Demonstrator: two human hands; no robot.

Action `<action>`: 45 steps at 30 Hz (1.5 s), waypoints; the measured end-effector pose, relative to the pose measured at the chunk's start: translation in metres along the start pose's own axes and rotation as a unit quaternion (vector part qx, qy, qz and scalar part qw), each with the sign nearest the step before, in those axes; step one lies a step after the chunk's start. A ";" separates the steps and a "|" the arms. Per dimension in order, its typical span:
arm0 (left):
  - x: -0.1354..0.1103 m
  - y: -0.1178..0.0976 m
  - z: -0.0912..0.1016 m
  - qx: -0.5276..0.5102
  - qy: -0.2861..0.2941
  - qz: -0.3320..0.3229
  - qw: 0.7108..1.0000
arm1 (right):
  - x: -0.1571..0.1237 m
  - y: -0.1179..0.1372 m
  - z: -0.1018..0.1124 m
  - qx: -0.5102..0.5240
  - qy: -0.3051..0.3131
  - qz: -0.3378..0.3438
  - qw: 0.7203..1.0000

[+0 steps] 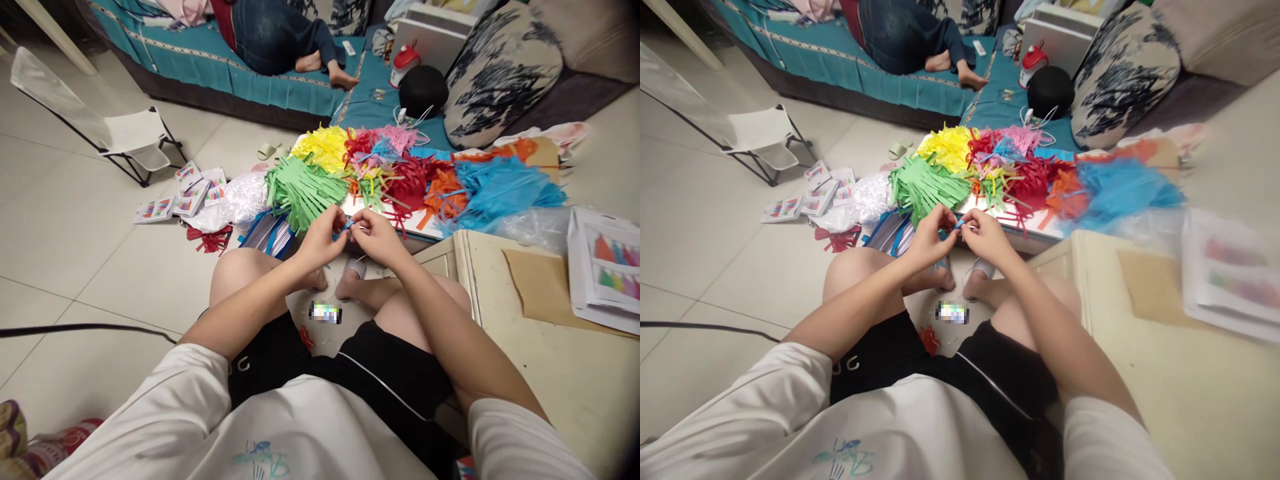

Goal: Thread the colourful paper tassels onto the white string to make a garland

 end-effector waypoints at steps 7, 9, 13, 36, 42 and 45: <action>-0.002 0.000 -0.004 -0.061 0.031 0.016 0.998 | 0.002 -0.005 0.004 0.017 -0.004 0.006 1.000; -0.002 -0.001 -0.004 -0.073 0.033 0.019 0.997 | 0.002 -0.005 0.005 0.016 -0.005 0.010 1.000; -0.003 -0.005 -0.001 -0.085 0.033 0.020 0.996 | 0.002 -0.003 0.007 0.000 -0.016 0.024 1.000; 0.000 -0.007 0.015 -0.112 -0.078 0.053 0.989 | -0.005 0.013 0.000 0.135 0.072 -0.015 0.988; 0.009 0.028 0.015 -0.301 -0.110 0.223 0.921 | -0.010 0.019 -0.005 0.088 0.079 0.030 0.993; 0.010 0.041 0.017 -0.352 -0.125 0.294 0.880 | -0.012 0.021 -0.008 0.070 0.076 0.045 0.994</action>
Point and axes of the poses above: each hand's wrist, its own x-axis towards the middle knuckle, its own z-axis out of the back of the hand, y = z × x, the point moved 5 cm from there along x, towards the middle knuckle, and after that the axes turned 15 degrees about x, right-handed, at the moved point
